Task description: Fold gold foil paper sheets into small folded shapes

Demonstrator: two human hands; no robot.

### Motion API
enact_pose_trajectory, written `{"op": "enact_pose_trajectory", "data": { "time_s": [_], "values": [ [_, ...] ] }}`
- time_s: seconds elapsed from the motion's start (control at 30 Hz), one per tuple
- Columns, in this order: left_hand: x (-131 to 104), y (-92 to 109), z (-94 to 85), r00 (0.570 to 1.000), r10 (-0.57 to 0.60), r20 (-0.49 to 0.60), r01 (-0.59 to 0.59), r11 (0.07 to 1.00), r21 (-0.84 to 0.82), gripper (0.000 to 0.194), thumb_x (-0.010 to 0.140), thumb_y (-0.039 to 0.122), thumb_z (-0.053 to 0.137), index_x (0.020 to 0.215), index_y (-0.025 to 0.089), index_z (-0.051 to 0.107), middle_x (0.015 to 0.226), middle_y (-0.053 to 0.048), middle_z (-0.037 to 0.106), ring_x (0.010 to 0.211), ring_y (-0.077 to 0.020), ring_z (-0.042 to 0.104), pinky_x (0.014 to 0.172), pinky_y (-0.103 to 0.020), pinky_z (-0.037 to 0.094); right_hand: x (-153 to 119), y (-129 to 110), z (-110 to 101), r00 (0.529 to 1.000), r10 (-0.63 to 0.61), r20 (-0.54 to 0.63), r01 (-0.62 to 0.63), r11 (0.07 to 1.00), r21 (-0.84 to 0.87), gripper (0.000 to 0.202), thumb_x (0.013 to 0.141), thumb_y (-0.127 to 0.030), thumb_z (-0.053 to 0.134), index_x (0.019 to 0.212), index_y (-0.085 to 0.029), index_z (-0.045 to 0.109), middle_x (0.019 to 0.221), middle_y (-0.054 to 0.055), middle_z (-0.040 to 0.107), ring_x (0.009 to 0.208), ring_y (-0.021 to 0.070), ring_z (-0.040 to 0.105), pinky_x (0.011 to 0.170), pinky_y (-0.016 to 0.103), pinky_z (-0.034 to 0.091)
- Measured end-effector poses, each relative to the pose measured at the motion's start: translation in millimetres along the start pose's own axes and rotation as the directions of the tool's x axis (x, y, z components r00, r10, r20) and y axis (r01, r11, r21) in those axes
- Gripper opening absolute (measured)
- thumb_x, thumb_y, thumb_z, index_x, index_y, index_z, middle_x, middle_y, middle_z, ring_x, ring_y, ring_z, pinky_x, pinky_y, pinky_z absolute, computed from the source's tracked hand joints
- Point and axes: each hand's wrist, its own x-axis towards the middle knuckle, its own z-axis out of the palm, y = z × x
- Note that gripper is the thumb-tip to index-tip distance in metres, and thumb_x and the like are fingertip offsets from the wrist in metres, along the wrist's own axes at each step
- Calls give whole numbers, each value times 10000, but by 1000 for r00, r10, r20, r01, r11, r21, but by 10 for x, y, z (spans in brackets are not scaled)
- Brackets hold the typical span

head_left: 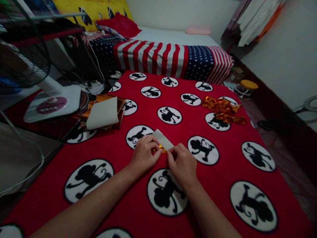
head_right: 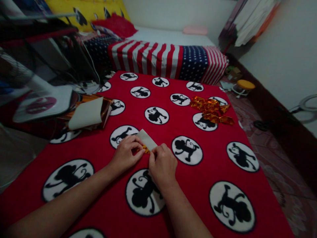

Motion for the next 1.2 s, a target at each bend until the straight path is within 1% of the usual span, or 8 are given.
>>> {"op": "enact_pose_trajectory", "data": {
  "time_s": [0.37,0.53,0.63,0.7,0.83,0.9,1.13,1.2],
  "values": [
    [-5,-21,18,1000,-9,-3,9,1000,-26,132,768,163,670,646,190,627,878,-22,632,906,-194,556,839,-366,426,0,-3,14,1000,4,-8,-4,1000,-18,98,841,-242,566,758,-210,606,825,1,596,732,138,547,594,257,304],
    [-4,-2,0,1000,-25,-1,25,1000,-12,159,761,168,681,653,186,566,854,-24,615,895,-199,550,830,-362,425,1,-9,15,1000,9,-6,-9,1000,-17,95,839,-237,564,759,-208,606,826,4,596,730,139,547,591,254,303],
    [-7,12,-15,999,-48,-6,48,999,8,177,748,187,704,693,190,535,821,-19,596,871,-202,540,800,-355,427,-1,-8,11,1000,8,0,-8,1000,-11,96,841,-233,560,763,-208,608,828,7,599,733,142,549,597,255,305],
    [-11,19,-22,999,-53,-6,53,998,21,161,746,193,711,728,195,551,824,-18,596,878,-207,535,794,-355,425,0,-5,7,1000,11,7,-11,1000,-6,91,839,-232,561,765,-208,608,826,8,600,735,143,550,597,255,305],
    [-21,19,-23,999,-38,17,37,999,40,57,772,198,702,802,238,675,893,-18,619,935,-213,535,828,-368,409,11,6,-2,999,26,22,-27,999,25,67,834,-235,565,781,-211,598,822,2,610,720,142,548,586,254,298],
    [-23,13,-24,999,-33,33,32,998,47,90,783,205,698,832,277,721,919,-14,623,948,-210,537,824,-370,402,17,17,-9,999,45,27,-47,997,58,43,828,-231,566,798,-213,591,819,-5,619,709,138,550,581,249,300],
    [-18,-18,-36,998,-18,58,16,999,45,95,802,250,692,849,303,755,922,-13,633,948,-200,539,803,-363,395,43,41,-50,992,110,60,-116,986,121,19,799,-231,574,809,-229,589,763,-30,634,656,129,558,555,245,286],
    [-17,-20,-35,998,-16,57,13,999,45,95,803,255,691,851,303,758,919,-15,634,943,-199,540,798,-362,396,62,26,-54,988,139,74,-147,982,118,36,810,-265,575,805,-234,591,730,-36,628,638,129,561,552,246,283]
  ]
}}
